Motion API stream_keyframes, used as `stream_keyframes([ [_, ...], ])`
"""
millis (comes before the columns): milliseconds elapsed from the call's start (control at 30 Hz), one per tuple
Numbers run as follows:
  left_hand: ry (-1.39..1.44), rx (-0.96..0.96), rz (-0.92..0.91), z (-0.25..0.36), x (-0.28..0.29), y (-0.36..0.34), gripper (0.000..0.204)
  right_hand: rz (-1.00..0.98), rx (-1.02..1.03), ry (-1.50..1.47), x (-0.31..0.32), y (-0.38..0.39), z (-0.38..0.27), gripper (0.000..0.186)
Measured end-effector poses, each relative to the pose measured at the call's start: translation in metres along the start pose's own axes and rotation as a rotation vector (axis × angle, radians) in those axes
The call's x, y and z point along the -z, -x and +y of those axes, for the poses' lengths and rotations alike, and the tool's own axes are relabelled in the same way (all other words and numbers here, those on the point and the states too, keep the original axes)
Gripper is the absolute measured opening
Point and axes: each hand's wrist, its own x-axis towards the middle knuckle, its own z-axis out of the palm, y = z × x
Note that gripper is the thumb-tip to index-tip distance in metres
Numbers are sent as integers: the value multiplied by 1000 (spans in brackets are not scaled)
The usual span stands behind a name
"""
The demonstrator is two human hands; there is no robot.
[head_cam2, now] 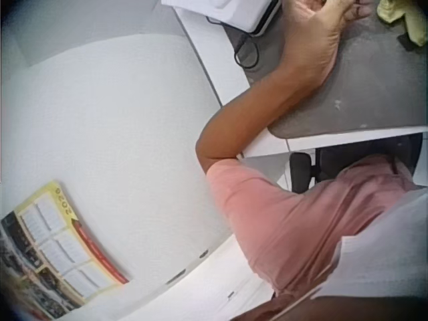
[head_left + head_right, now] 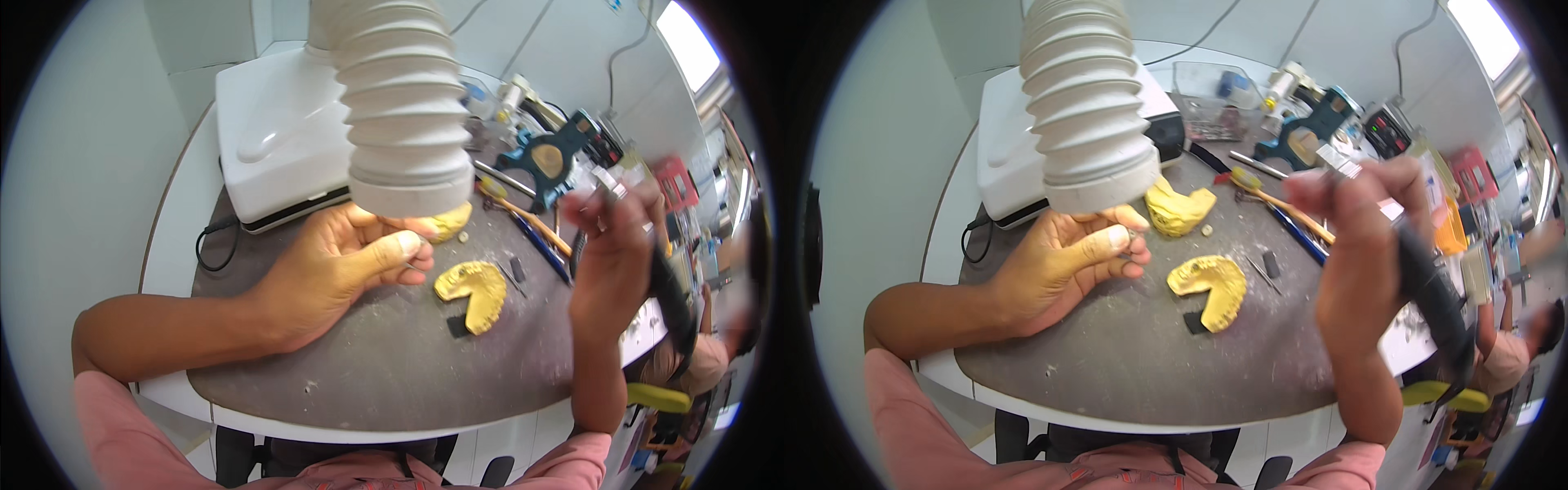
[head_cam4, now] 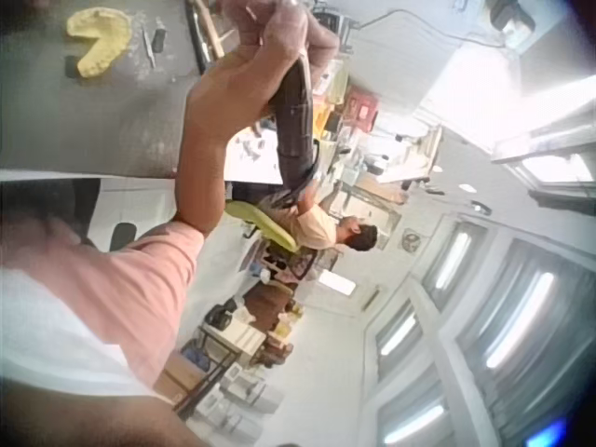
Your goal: The person refines a dental cast by using a rotary tool to grind down surfaces of a yellow plaster model, frequently fitting two parts of the cast together and using a piece of articulating paper between the teeth.
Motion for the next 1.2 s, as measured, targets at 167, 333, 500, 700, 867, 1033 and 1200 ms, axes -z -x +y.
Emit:
stream_keyframes([
  [167, -172, -95, -24, -3, -1, 0, 11, 157, -207, -297, 84, -21, -30, 17],
  [333, -325, -157, -33, -2, -4, 1, 11, 165, -451, 120, 133, 5, -27, 11],
  [500, -368, -192, 6, -1, -5, 6, 10, 9, -607, 689, 145, 44, -2, 40],
  [700, -434, -207, 13, -7, -4, 0, 10, -86, -398, 1252, 134, 43, 20, 54],
  [867, -571, -262, 34, -5, -7, 1, 8, -128, -266, 1506, 123, 47, 16, 56],
  [1033, -635, -274, 31, -3, -14, 0, 10, -137, -324, 1365, 113, 58, 7, 55],
  [1200, -642, -313, 48, -6, -16, -8, 11, -153, -383, 1354, 109, 61, 1, 50],
])
